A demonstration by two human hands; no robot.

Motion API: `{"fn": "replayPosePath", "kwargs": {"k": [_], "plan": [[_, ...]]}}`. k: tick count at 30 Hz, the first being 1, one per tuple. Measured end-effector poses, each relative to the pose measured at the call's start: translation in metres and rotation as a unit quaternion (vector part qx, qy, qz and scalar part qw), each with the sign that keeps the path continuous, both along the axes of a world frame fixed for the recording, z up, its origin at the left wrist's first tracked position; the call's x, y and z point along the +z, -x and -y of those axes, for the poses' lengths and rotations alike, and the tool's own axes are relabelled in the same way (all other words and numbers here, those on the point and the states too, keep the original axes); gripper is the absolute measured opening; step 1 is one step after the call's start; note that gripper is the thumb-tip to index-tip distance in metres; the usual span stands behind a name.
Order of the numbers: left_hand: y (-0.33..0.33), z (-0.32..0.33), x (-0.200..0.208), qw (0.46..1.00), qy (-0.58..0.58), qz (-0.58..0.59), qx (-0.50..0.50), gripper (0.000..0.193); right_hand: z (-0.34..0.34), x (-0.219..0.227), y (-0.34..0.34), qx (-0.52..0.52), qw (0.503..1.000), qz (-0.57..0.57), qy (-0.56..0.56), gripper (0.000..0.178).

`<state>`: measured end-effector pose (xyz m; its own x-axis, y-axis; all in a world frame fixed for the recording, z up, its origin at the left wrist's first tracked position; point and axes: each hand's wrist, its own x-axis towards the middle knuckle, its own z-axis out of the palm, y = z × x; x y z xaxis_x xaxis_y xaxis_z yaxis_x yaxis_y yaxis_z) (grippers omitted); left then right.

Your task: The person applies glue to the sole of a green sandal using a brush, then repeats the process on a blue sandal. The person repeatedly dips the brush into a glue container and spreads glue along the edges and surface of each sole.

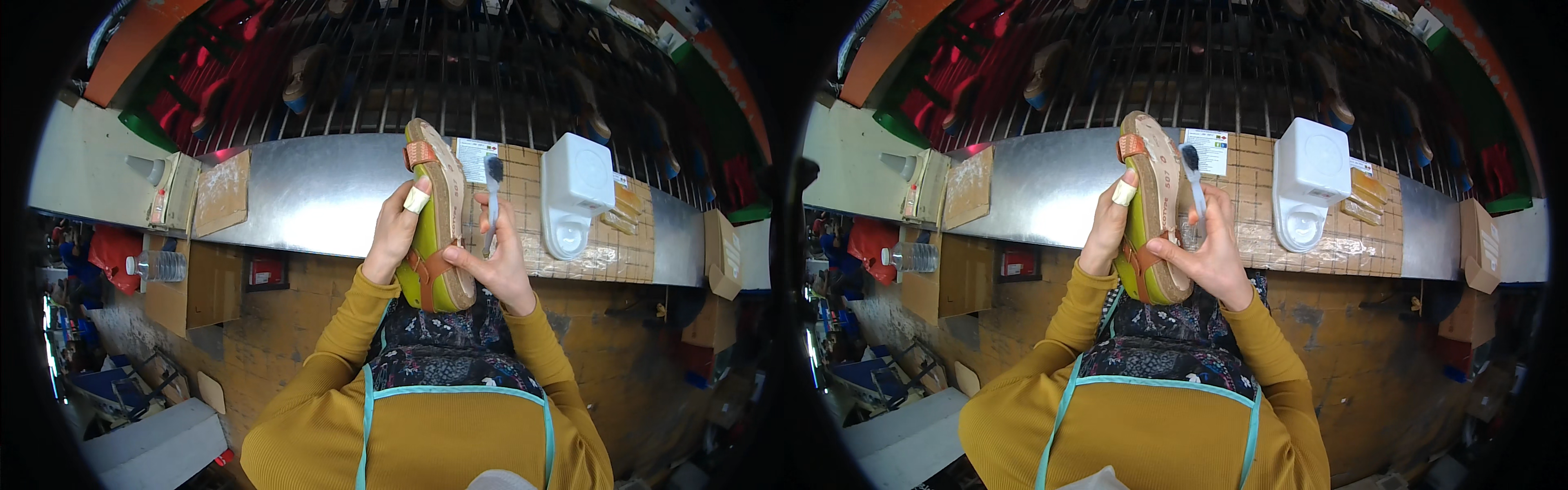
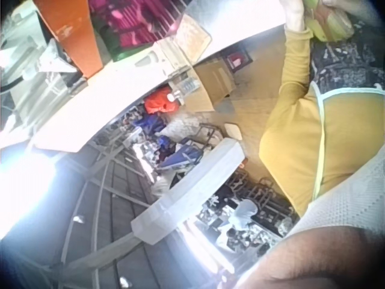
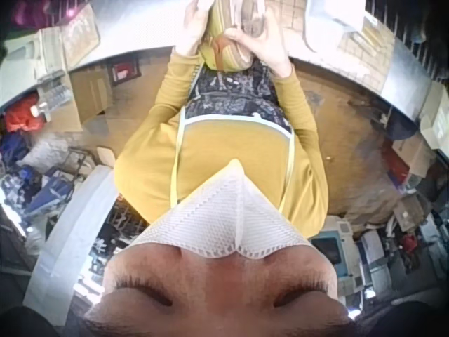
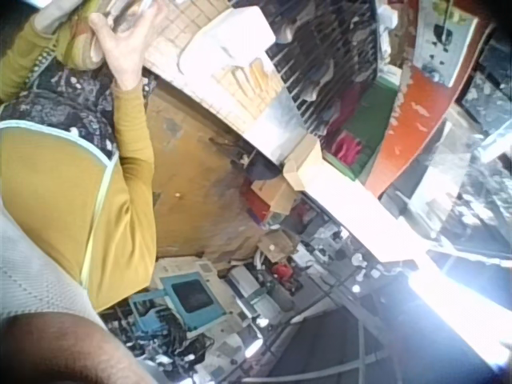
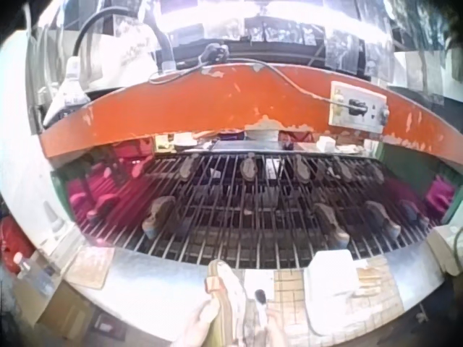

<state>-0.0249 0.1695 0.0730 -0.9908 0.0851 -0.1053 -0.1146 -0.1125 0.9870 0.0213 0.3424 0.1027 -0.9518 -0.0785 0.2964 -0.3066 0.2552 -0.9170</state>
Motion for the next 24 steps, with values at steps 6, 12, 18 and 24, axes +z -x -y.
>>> {"fn": "replayPosePath", "kwargs": {"k": [6, 12, 18, 24], "plan": [[-0.006, -0.002, 0.006, 0.999, 0.017, -0.028, 0.016, 0.062, 0.002, -0.003, 0.012, 0.001, 0.999, 0.031, -0.010, 0.076], [0.005, 0.006, -0.010, 0.993, -0.102, 0.054, -0.005, 0.067, -0.006, -0.006, 0.016, -0.118, 0.992, 0.005, 0.049, 0.054], [0.023, 0.024, -0.016, 0.849, -0.483, 0.131, -0.167, 0.072, -0.121, 0.009, -0.007, -0.275, 0.917, -0.085, 0.275, 0.038], [0.097, 0.039, -0.066, 0.857, -0.449, 0.184, -0.175, 0.057, -0.253, -0.068, -0.035, -0.425, 0.821, 0.027, 0.381, 0.023]]}}
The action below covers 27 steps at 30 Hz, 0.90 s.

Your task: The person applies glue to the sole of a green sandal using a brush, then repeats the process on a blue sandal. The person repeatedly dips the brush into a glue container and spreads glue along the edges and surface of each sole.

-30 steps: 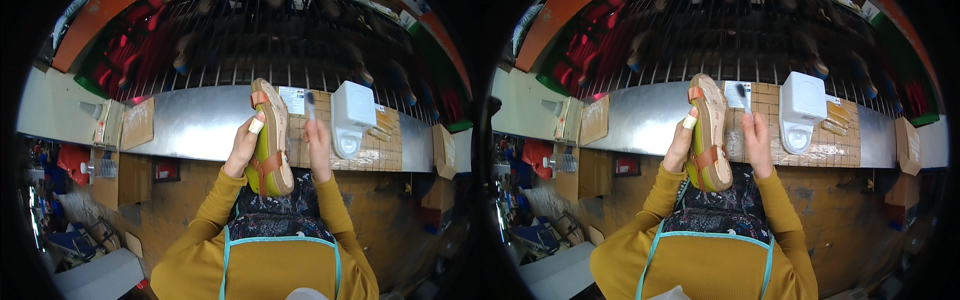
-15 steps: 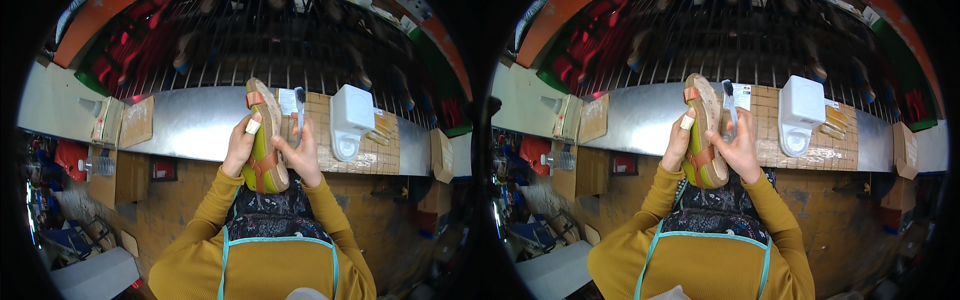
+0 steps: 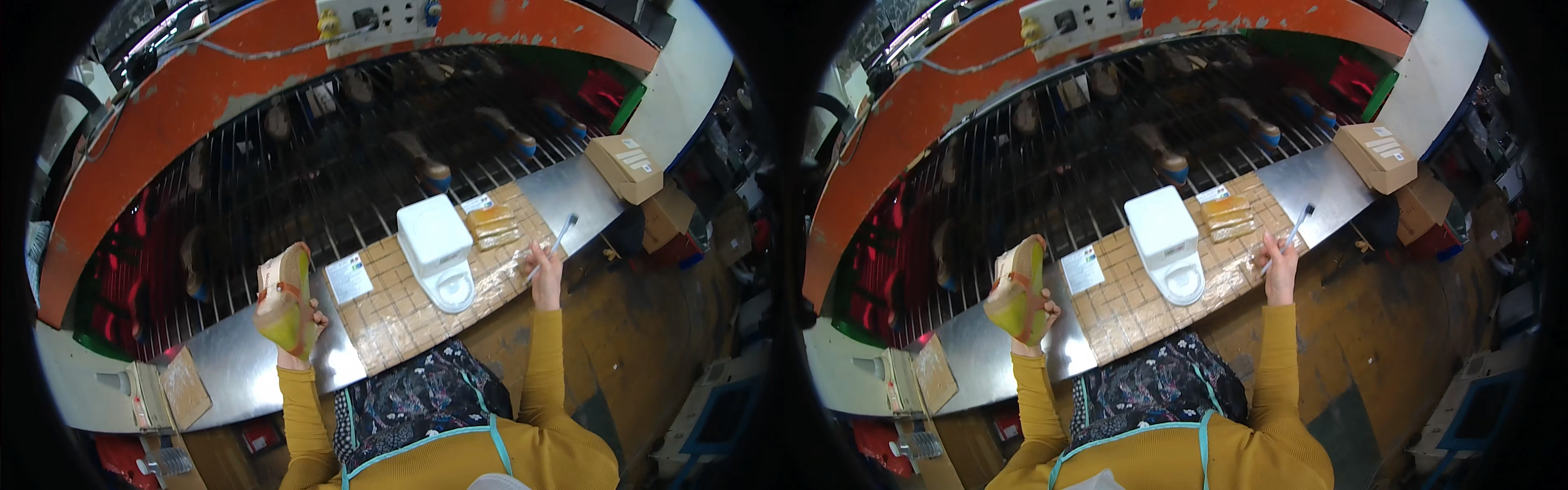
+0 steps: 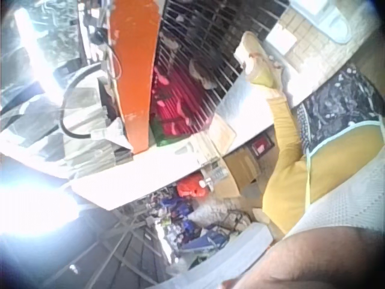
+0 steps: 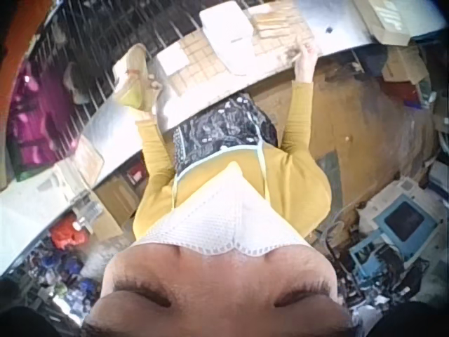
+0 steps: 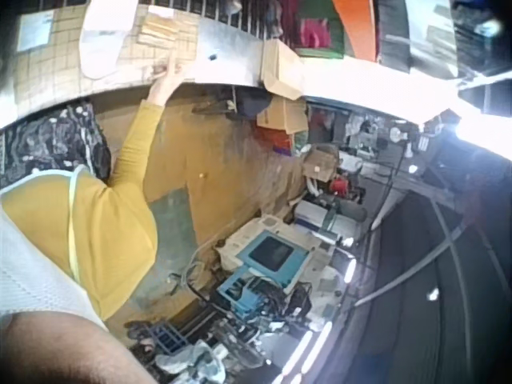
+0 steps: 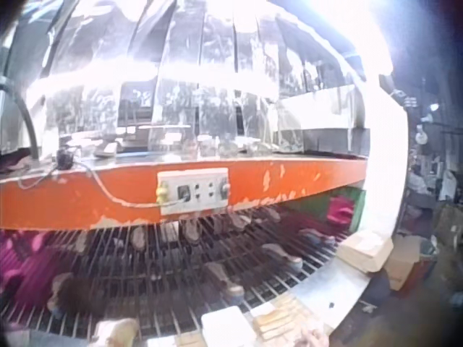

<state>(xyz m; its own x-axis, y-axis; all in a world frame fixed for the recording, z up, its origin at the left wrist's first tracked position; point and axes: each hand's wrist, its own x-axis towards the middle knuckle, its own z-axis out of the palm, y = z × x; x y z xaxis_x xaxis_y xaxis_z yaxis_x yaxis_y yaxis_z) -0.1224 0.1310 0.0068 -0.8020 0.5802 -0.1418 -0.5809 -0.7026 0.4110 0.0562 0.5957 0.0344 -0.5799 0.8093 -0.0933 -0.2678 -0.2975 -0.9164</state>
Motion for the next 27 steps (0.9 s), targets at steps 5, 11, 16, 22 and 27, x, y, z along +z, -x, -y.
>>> {"fn": "replayPosePath", "kwargs": {"k": [5, 11, 16, 22, 27], "plan": [[0.081, -0.017, -0.011, 0.980, 0.022, 0.159, 0.118, 0.045, -0.007, -0.029, -0.007, -0.008, 0.999, -0.027, 0.021, 0.023], [0.141, -0.024, -0.007, 0.944, -0.051, 0.254, 0.202, 0.049, 0.007, 0.002, 0.025, 0.010, 0.994, 0.037, -0.105, 0.019], [0.133, -0.015, -0.011, 0.911, -0.210, 0.332, 0.127, 0.059, -0.021, 0.032, 0.117, 0.110, 0.989, -0.021, -0.101, 0.023], [0.148, -0.013, -0.037, 0.948, -0.169, 0.248, 0.108, 0.050, -0.028, 0.031, 0.232, 0.208, 0.955, 0.214, -0.003, 0.052], [0.155, -0.035, -0.041, 0.933, -0.039, 0.206, 0.292, 0.053, -0.012, 0.009, 0.279, 0.221, 0.954, 0.189, 0.074, 0.062]]}}
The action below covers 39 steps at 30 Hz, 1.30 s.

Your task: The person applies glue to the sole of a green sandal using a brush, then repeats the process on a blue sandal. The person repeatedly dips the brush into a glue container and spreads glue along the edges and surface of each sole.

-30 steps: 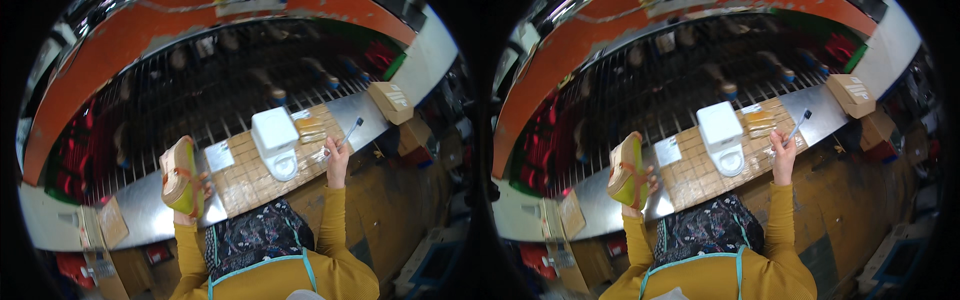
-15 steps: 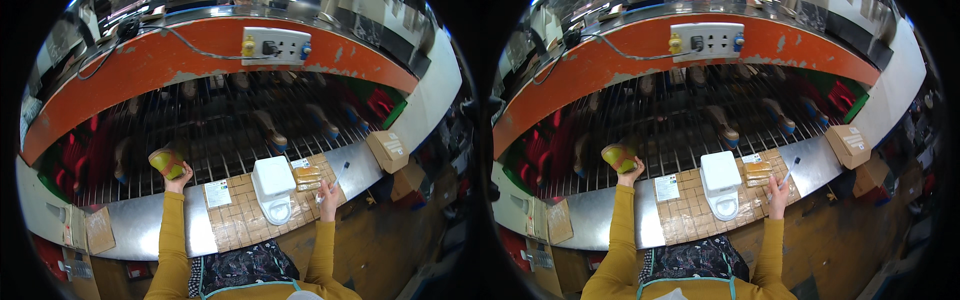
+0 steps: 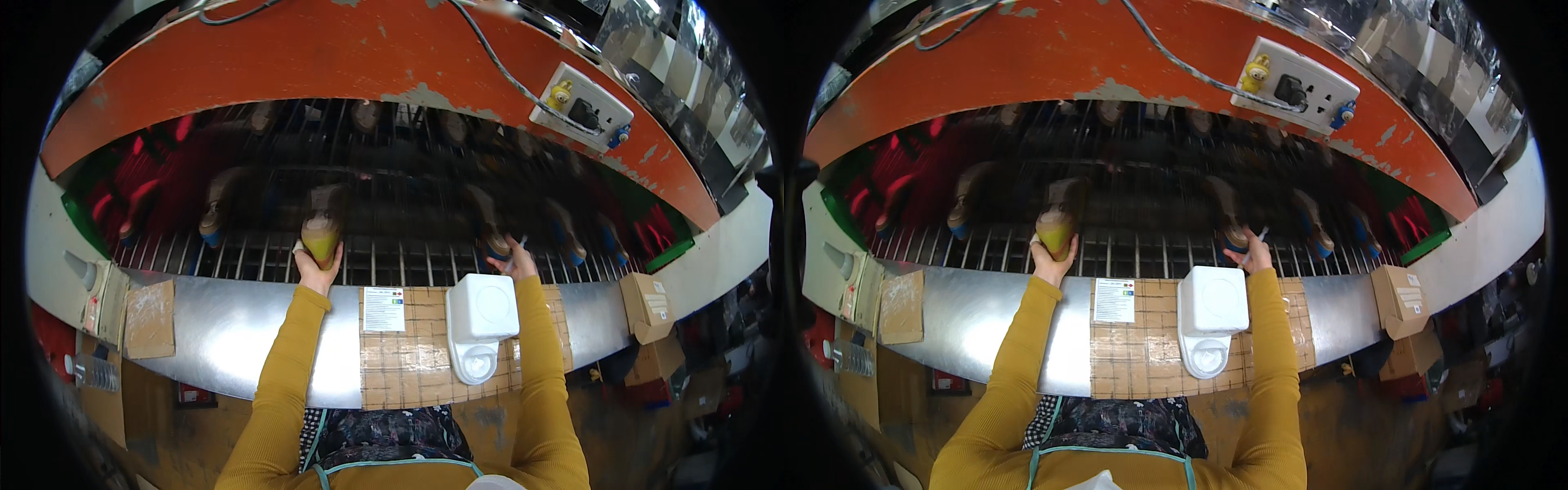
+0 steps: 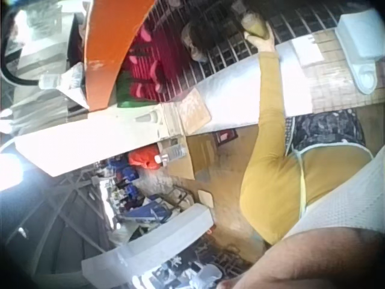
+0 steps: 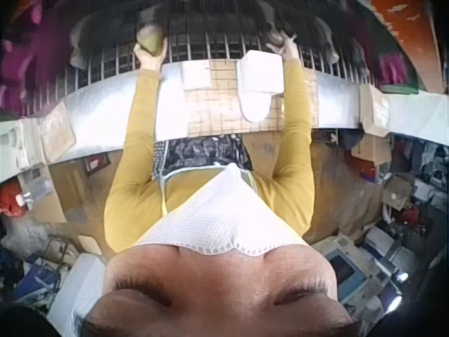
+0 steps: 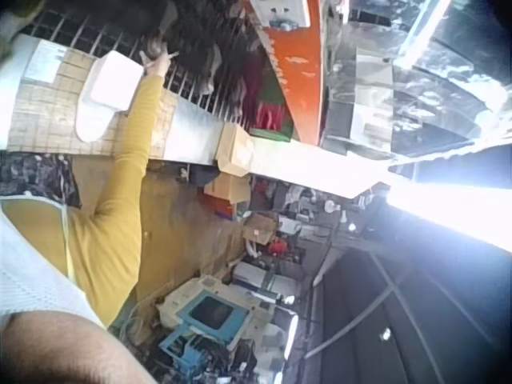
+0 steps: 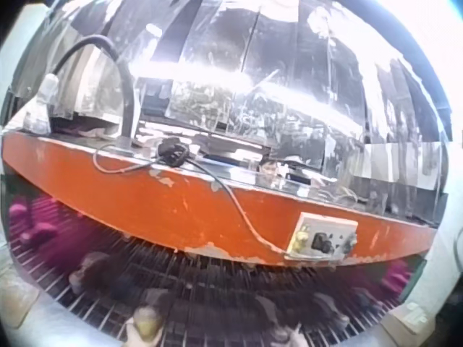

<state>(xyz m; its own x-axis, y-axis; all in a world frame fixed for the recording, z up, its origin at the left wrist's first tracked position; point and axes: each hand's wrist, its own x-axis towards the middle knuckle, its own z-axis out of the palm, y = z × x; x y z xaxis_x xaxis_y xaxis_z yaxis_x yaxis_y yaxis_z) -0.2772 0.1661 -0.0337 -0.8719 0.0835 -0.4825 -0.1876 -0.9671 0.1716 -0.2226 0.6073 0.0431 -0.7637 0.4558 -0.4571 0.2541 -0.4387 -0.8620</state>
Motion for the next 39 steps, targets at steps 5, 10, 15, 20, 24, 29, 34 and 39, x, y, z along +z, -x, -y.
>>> {"fn": "replayPosePath", "kwargs": {"k": [5, 10, 15, 20, 24, 29, 34, 39], "plan": [[-0.021, -0.011, 0.033, 0.996, 0.046, 0.062, 0.042, 0.061, -0.002, -0.004, 0.004, 0.026, 1.000, 0.009, -0.014, 0.040], [-0.022, -0.016, 0.037, 0.997, 0.074, -0.003, 0.021, 0.080, -0.011, -0.013, 0.004, 0.004, 1.000, -0.009, -0.012, 0.030], [-0.044, -0.016, 0.053, 0.982, 0.151, -0.101, -0.050, 0.099, -0.008, -0.006, 0.000, -0.013, 0.999, -0.041, -0.015, 0.031], [-0.109, -0.032, 0.082, 0.955, 0.287, -0.075, -0.012, 0.079, -0.007, -0.008, -0.005, -0.061, 0.940, 0.011, -0.335, 0.026], [-0.146, -0.034, 0.068, 0.951, 0.276, -0.132, -0.052, 0.062, -0.007, -0.015, 0.002, -0.041, 0.823, 0.025, -0.566, 0.050], [-0.148, -0.032, 0.068, 0.954, 0.120, -0.202, -0.186, 0.053, 0.013, -0.020, 0.007, 0.106, 0.724, 0.030, -0.681, 0.076], [-0.150, -0.035, 0.066, 0.936, 0.145, -0.237, -0.215, 0.056, 0.023, -0.001, 0.004, 0.036, 0.746, 0.044, -0.664, 0.076], [-0.147, -0.038, 0.065, 0.931, 0.145, -0.251, -0.223, 0.057, -0.008, 0.036, -0.007, -0.135, 0.802, -0.019, -0.582, 0.074]]}}
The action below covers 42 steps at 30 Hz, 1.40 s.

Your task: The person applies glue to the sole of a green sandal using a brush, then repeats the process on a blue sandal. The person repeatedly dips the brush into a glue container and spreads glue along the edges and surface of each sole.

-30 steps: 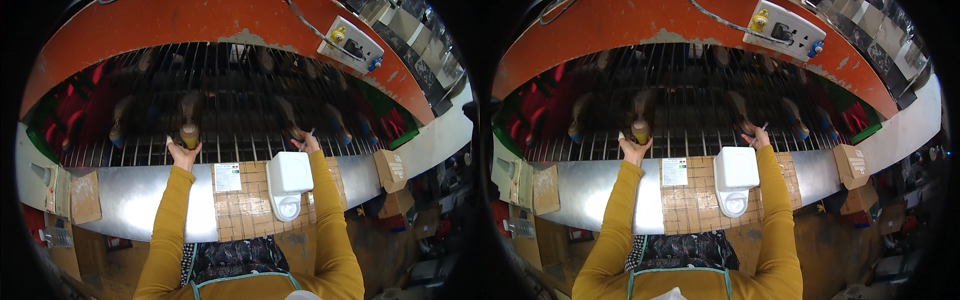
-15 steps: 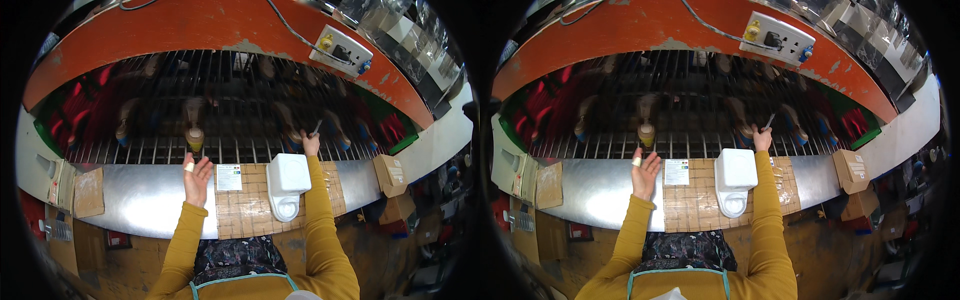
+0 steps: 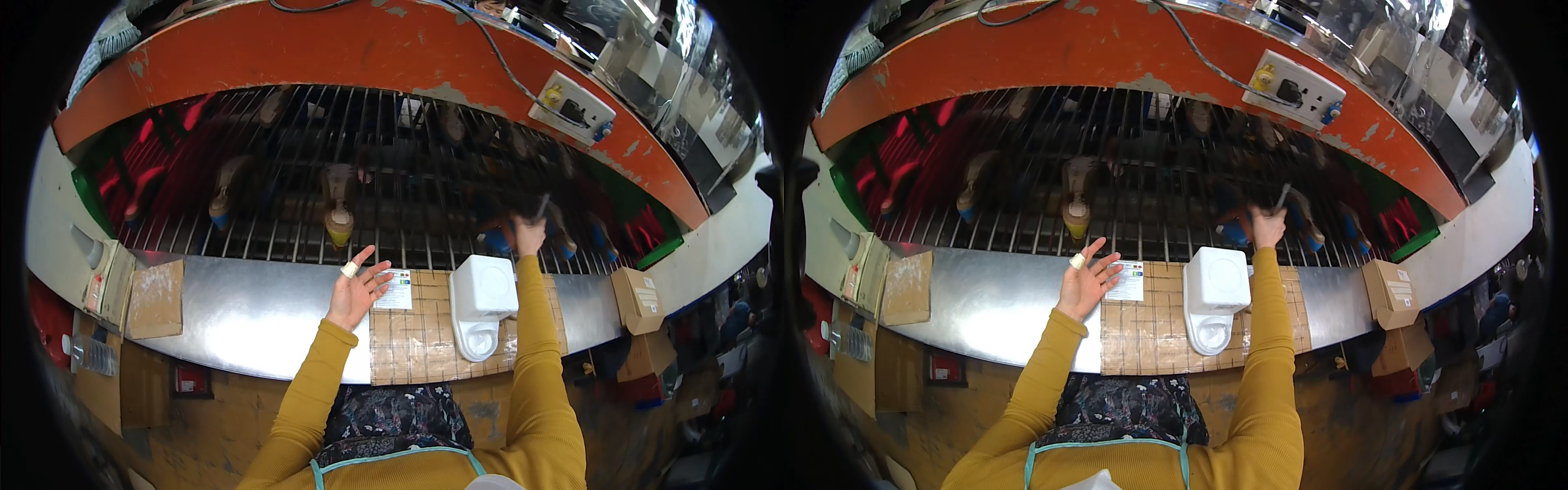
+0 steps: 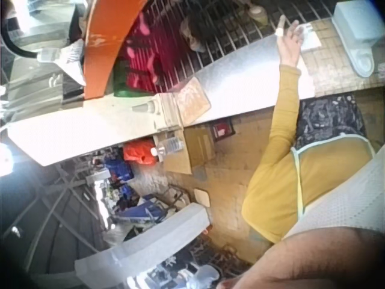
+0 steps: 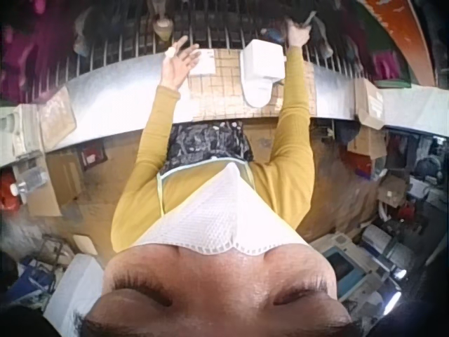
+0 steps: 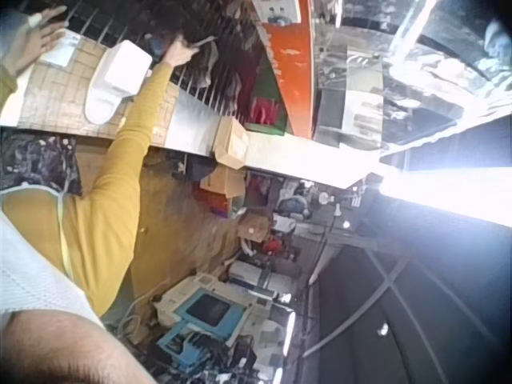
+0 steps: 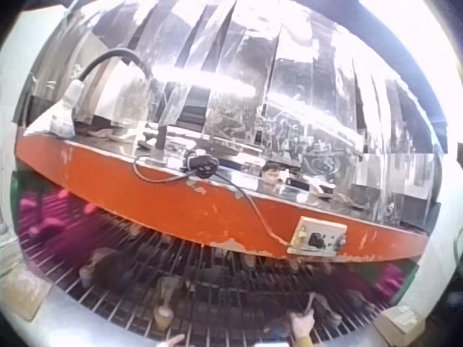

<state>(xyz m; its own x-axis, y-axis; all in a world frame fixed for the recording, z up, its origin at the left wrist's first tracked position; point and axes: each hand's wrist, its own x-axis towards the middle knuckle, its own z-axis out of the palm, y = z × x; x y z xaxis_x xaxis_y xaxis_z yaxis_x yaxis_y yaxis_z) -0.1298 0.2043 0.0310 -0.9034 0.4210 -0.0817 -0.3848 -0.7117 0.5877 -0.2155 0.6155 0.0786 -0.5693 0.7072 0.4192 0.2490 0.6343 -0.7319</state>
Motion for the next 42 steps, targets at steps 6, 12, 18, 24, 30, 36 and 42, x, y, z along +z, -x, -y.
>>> {"fn": "replayPosePath", "kwargs": {"k": [6, 12, 18, 24, 30, 36, 42], "plan": [[0.003, -0.006, 0.010, 0.998, -0.028, -0.048, 0.001, 0.060, -0.051, 0.034, -0.079, -0.003, 0.984, -0.172, 0.035, 0.052], [-0.035, -0.021, 0.049, 0.976, 0.065, -0.198, -0.059, 0.073, 0.046, 0.074, -0.207, 0.223, 0.884, -0.369, 0.179, 0.042], [-0.096, -0.049, 0.071, 0.960, 0.075, -0.214, -0.166, 0.093, 0.153, 0.033, -0.267, 0.312, 0.865, -0.331, 0.209, 0.065], [-0.147, 0.040, -0.017, 0.973, 0.134, -0.040, -0.184, 0.101, 0.174, 0.003, -0.281, 0.538, 0.794, -0.013, 0.284, 0.067], [-0.164, 0.054, -0.035, 0.969, 0.067, -0.170, -0.169, 0.078, 0.256, 0.007, -0.237, 0.570, 0.655, 0.119, 0.482, 0.033], [-0.171, 0.038, 0.011, 0.993, -0.031, 0.051, -0.105, 0.058, 0.287, 0.019, -0.208, 0.658, 0.568, 0.182, 0.459, 0.032], [-0.169, 0.034, 0.018, 0.958, -0.089, 0.009, -0.272, 0.072, 0.279, 0.018, -0.243, 0.601, 0.742, 0.063, 0.292, 0.028]]}}
